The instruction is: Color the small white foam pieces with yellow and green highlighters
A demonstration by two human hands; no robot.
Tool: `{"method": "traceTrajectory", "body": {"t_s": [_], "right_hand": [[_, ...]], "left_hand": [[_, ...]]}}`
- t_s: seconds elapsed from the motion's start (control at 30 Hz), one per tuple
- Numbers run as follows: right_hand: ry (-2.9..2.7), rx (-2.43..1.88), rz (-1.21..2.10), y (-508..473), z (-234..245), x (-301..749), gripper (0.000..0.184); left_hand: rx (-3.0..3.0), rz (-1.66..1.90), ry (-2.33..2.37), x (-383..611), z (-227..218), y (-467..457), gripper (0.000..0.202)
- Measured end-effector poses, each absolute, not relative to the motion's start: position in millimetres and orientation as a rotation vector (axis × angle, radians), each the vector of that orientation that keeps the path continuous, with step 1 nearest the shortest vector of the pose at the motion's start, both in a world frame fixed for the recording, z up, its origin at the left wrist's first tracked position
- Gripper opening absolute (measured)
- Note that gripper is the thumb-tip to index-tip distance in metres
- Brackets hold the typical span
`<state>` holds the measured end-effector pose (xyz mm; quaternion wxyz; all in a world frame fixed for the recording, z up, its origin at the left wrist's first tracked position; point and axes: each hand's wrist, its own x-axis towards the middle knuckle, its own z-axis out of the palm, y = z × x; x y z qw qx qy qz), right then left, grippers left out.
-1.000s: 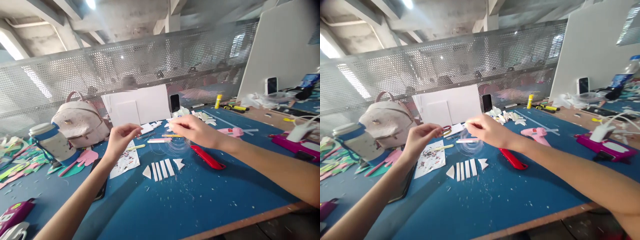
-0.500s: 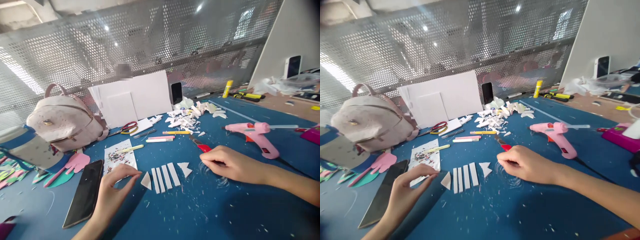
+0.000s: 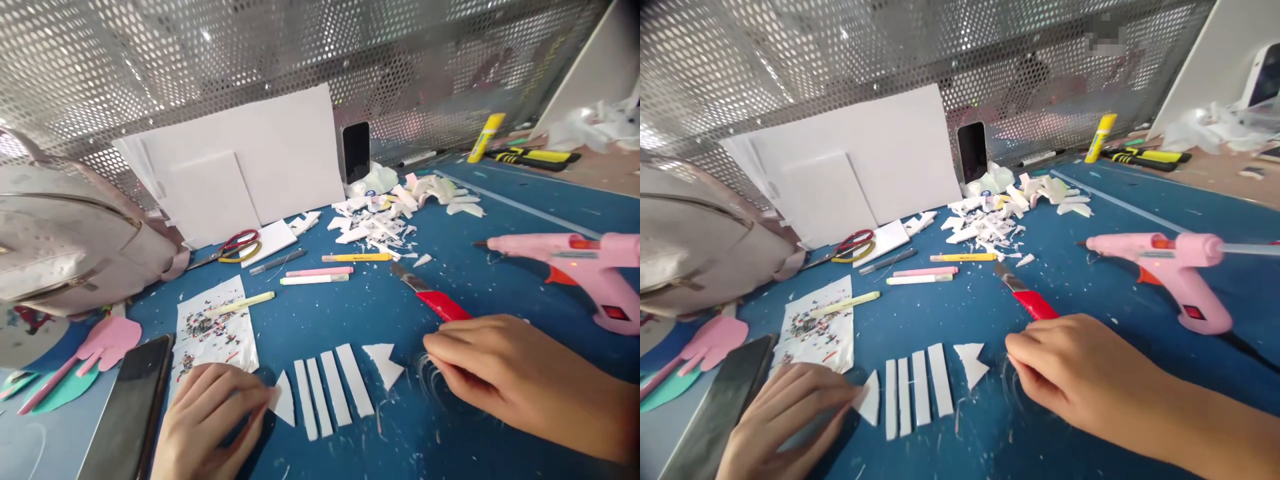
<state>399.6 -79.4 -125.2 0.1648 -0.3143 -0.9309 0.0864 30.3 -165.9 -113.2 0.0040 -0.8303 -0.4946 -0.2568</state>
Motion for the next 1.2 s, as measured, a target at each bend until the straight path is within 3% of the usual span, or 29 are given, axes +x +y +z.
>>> {"method": "traceTrajectory", "body": {"t_s": [0.37, 0.67, 0.87, 1.03, 1.13, 1.2], "right_hand": [[-2.68, -0.896, 0.097, -80.1, -127.0, 392.8, 0.024], [-2.65, -0.942, 0.134, -78.4, -121.1, 392.3, 0.025], [-2.634, -0.834, 0.408, -79.6, -111.8, 392.2, 0.029], [-2.552, -0.755, 0.382, -80.3, -99.1, 387.1, 0.031], [-2.527, -0.698, 0.299, -82.7, -87.1, 380.1, 0.03], [-2.532, -0.632, 0.239, -85.2, -79.6, 374.5, 0.028]], "left_hand": [[-2.636, -0.766, -1.515, 27.2, -113.4, -167.8, 0.019], [-2.622, -1.049, -1.569, 29.7, -111.0, -165.2, 0.016], [-2.597, -1.541, -1.768, 43.9, -97.5, -175.5, 0.013], [-2.288, -2.385, -2.079, 62.3, -76.6, -185.9, 0.017], [-2.344, -2.955, -1.965, 68.8, -60.2, -183.5, 0.021], [-2.506, -3.087, -1.823, 73.7, -48.8, -180.0, 0.026]]}}
